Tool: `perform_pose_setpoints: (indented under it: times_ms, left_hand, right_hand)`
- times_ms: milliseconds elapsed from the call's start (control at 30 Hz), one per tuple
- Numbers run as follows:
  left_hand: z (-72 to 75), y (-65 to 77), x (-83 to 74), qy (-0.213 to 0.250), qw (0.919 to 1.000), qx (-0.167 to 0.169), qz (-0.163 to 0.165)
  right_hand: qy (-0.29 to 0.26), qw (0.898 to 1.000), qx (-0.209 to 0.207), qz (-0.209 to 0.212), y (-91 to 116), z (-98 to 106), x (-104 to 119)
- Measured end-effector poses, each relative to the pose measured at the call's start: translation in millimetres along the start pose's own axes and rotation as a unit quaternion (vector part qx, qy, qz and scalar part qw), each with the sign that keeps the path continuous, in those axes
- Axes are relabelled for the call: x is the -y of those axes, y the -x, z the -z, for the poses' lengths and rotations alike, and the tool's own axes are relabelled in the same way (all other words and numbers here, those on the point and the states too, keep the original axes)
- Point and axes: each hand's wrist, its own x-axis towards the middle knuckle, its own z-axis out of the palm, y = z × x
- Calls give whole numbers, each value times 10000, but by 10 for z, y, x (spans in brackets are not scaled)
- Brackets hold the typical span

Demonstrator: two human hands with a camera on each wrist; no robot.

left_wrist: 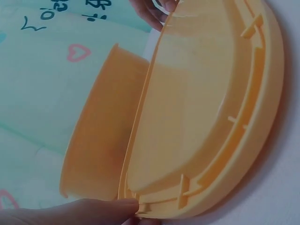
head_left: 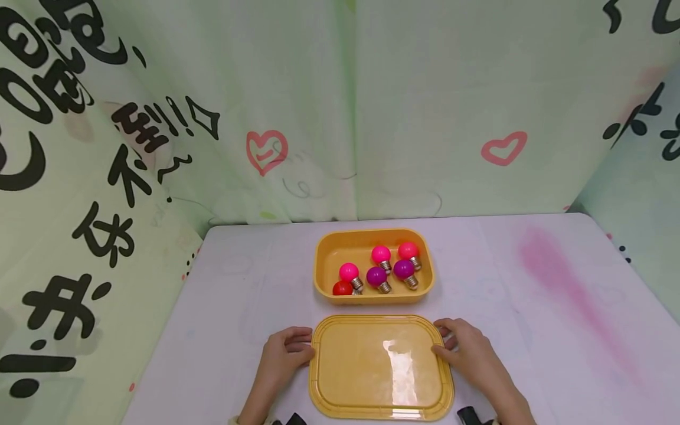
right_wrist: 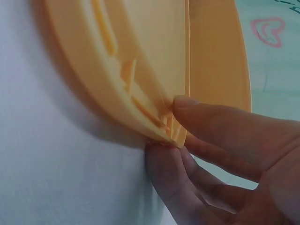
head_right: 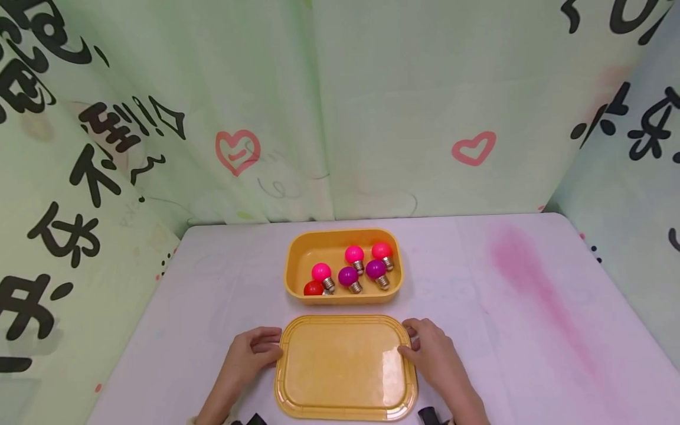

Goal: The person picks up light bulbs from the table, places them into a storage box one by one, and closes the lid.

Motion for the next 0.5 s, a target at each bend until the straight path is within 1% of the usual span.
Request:
perform_pose_setpoints:
  times_ms: [133, 300, 500]
  left_hand:
    - [-6, 12, -36, -47, 10000, -66, -39]
    - [-11, 2, -49, 40, 9999, -91, 71]
    - [-16, -19, -56, 46, 9997, -163, 191]
  right_hand:
    - [33, 9999, 44, -84, -6, -2, 18]
    - [75, 9999, 72, -131, -21, 9, 32]
    - [80, 9994, 122, -314, -41, 14, 51]
